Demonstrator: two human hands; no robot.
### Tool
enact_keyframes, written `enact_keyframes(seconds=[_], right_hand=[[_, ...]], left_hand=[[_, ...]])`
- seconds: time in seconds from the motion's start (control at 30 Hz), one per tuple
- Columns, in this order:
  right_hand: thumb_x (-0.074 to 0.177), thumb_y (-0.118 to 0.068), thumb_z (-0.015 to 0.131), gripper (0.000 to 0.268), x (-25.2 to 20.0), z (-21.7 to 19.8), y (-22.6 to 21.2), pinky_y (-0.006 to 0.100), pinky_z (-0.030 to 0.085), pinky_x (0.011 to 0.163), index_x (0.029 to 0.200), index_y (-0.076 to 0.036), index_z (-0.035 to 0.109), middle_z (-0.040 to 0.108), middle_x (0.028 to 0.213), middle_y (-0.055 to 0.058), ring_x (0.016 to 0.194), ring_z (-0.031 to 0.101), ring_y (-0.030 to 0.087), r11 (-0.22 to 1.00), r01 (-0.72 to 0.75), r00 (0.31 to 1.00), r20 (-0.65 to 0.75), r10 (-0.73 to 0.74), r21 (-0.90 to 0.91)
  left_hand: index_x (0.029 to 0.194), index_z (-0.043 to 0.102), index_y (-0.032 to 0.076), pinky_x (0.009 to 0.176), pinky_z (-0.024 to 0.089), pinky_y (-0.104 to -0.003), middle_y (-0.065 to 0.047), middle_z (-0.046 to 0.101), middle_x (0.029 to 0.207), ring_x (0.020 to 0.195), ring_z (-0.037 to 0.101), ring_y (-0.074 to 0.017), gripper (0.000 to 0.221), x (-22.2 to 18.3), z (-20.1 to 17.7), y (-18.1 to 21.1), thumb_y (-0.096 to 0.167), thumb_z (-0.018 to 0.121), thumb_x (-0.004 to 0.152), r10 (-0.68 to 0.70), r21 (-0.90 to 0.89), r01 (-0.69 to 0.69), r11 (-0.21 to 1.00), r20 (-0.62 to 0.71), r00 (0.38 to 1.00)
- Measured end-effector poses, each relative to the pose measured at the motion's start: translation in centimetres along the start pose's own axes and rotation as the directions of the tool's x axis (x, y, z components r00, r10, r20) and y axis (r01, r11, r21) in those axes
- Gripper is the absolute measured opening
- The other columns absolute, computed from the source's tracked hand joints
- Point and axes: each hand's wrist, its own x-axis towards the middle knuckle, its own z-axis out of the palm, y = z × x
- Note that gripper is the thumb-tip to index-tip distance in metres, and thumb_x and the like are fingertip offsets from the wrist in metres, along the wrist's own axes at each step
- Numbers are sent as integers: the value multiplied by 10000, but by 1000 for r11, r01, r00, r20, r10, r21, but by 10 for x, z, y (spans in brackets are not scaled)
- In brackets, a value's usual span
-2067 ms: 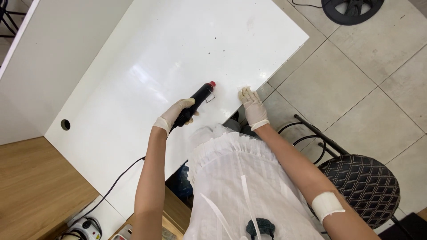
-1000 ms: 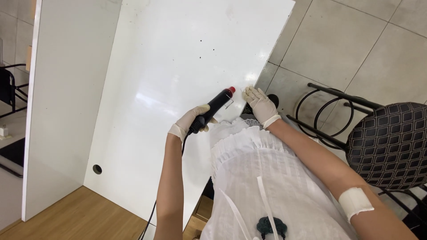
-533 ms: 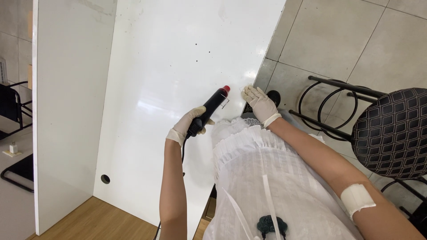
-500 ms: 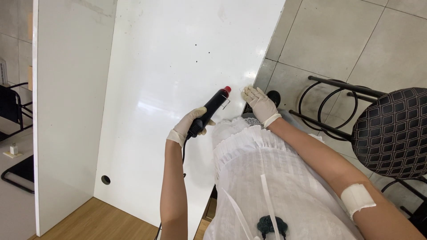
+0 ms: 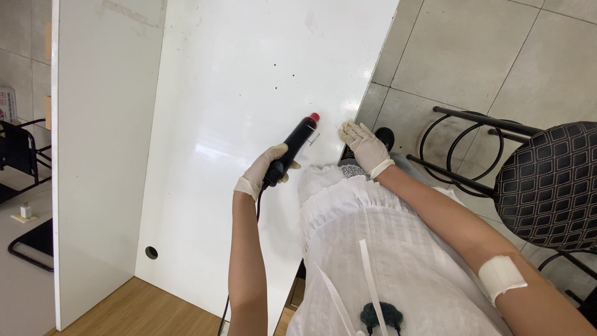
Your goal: Cleaning a white production table using a heat tool and a wipe.
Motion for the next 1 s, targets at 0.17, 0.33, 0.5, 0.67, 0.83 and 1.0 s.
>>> enact_keyframes(seconds=[0.17,0.33,0.5,0.67,0.83,1.0], right_hand=[[968,-82,414,542,0,2,1,343,247,1249,1504,-129,478,453,1582,59,1477,383,180,1000,-9,1000,9,9,15],[968,-87,410,540,1,6,2,339,244,1243,1502,-132,476,444,1588,57,1475,381,177,1000,-4,1000,3,4,11],[986,-93,396,528,1,7,2,335,243,1254,1505,-132,480,437,1593,49,1482,379,167,1000,-1,1000,8,1,10],[992,-96,397,515,1,9,2,341,248,1251,1498,-132,488,440,1595,50,1482,379,173,1000,0,1000,-26,1,26],[979,-97,404,524,1,11,4,344,256,1243,1494,-130,494,444,1592,54,1480,379,175,1000,10,1000,-25,-11,-4],[990,-105,408,519,1,12,4,342,253,1255,1504,-135,474,436,1597,52,1489,377,178,1000,0,1000,10,0,-8]], left_hand=[[1202,650,48,458,461,-258,-135,789,864,475,589,-135,522,3,7,-2,470,614,896,-3,24,2,1000,65,998],[1192,666,48,445,443,-252,-134,788,840,456,578,-132,519,19,-1,-7,472,609,899,26,-53,-27,998,-27,999],[1192,666,67,424,424,-247,-124,787,838,461,586,-131,525,10,2,1,490,603,888,42,-44,-43,998,-34,999],[1188,662,47,441,460,-255,-131,784,850,477,595,-136,530,12,10,-5,486,624,892,24,25,-26,999,63,998],[1196,664,60,433,438,-254,-128,782,846,468,585,-130,529,17,6,-7,487,620,888,36,2,-37,999,63,997],[1208,664,62,436,426,-244,-129,783,845,455,566,-129,528,23,-7,-8,484,622,894,62,-111,-68,991,-62,996]])
